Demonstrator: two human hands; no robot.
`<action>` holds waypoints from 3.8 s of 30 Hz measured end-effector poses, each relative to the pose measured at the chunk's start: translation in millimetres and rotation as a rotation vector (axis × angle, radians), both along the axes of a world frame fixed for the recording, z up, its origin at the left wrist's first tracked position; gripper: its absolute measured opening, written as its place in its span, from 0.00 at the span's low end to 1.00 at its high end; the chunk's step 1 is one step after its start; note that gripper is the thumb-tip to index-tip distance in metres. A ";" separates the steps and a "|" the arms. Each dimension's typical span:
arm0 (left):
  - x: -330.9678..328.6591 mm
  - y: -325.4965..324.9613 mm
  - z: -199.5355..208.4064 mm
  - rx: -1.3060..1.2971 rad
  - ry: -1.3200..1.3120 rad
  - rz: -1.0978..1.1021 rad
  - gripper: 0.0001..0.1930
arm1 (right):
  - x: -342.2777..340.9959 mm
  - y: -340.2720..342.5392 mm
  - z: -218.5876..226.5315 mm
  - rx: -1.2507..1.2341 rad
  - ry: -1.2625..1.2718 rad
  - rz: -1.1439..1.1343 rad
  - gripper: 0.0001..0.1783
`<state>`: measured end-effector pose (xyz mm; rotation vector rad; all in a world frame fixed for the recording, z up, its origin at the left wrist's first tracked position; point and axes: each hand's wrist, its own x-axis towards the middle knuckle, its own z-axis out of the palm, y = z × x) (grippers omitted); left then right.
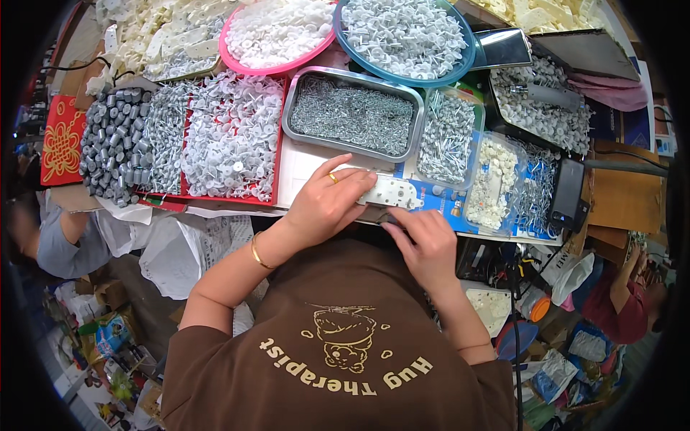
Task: Assembling small toy components by inserting metal parts and using a heat gun.
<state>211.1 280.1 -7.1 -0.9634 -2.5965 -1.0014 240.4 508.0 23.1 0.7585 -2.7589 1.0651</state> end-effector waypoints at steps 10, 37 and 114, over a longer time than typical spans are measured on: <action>-9.7 -1.3 21.1 0.163 -0.445 0.126 0.17 | 3.1 1.2 -26.6 -0.106 -0.058 -0.004 0.22; -2.6 0.9 4.7 0.027 -0.004 0.055 0.26 | -76.3 125.4 -26.8 0.519 0.189 -0.629 0.07; -73.1 -45.4 2.6 -0.060 -0.017 0.438 0.04 | -134.1 -22.7 -25.9 0.063 0.036 0.085 0.07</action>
